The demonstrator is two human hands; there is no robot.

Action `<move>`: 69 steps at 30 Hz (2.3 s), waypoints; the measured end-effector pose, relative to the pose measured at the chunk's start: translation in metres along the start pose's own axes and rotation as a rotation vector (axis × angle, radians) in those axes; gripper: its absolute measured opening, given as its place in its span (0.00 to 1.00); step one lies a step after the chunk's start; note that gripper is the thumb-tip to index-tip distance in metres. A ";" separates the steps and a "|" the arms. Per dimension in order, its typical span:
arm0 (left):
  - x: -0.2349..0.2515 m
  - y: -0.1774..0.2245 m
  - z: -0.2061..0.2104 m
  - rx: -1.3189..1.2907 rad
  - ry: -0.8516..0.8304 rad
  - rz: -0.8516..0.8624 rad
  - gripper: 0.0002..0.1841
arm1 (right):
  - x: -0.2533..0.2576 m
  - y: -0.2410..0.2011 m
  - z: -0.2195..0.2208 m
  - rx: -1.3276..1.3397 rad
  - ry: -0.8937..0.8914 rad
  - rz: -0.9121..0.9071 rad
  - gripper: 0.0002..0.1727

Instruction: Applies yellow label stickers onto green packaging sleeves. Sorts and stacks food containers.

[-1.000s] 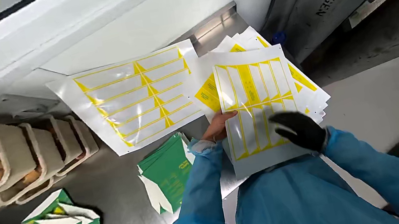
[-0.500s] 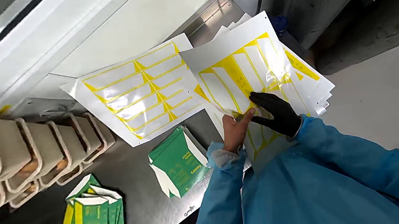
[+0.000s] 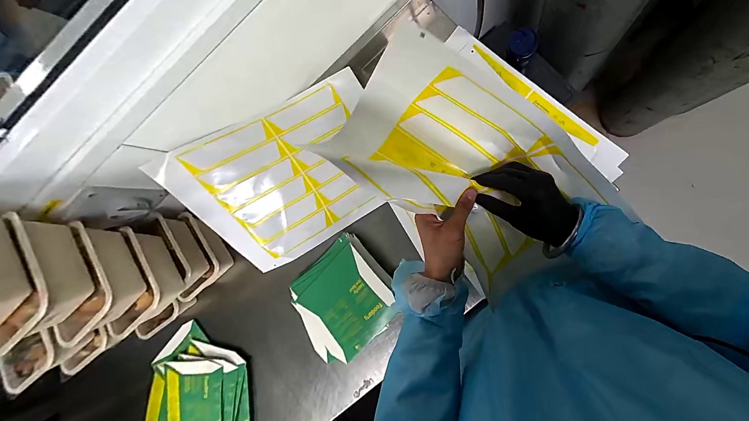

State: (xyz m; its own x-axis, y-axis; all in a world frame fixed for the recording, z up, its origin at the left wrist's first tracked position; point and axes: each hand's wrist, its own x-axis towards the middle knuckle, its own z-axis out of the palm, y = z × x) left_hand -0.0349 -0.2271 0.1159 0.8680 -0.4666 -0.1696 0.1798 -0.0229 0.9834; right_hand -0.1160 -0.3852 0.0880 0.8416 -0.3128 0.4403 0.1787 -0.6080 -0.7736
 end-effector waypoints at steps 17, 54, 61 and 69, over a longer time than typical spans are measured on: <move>-0.004 0.026 0.018 -0.039 -0.010 -0.081 0.14 | 0.011 0.014 -0.019 -0.034 0.033 -0.104 0.14; -0.016 0.029 0.037 0.051 0.184 0.120 0.09 | 0.021 -0.004 -0.021 0.343 -0.044 0.157 0.08; -0.019 0.032 0.038 0.070 0.168 0.132 0.09 | 0.025 -0.003 -0.027 0.315 -0.037 0.110 0.05; -0.017 0.041 0.028 0.072 0.042 0.095 0.10 | 0.040 -0.001 -0.051 0.256 -0.128 0.100 0.05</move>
State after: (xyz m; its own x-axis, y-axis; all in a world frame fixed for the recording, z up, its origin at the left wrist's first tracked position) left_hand -0.0550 -0.2449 0.1613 0.8985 -0.4324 -0.0760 0.0629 -0.0446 0.9970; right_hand -0.1085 -0.4345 0.1292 0.9159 -0.2579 0.3075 0.2003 -0.3702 -0.9071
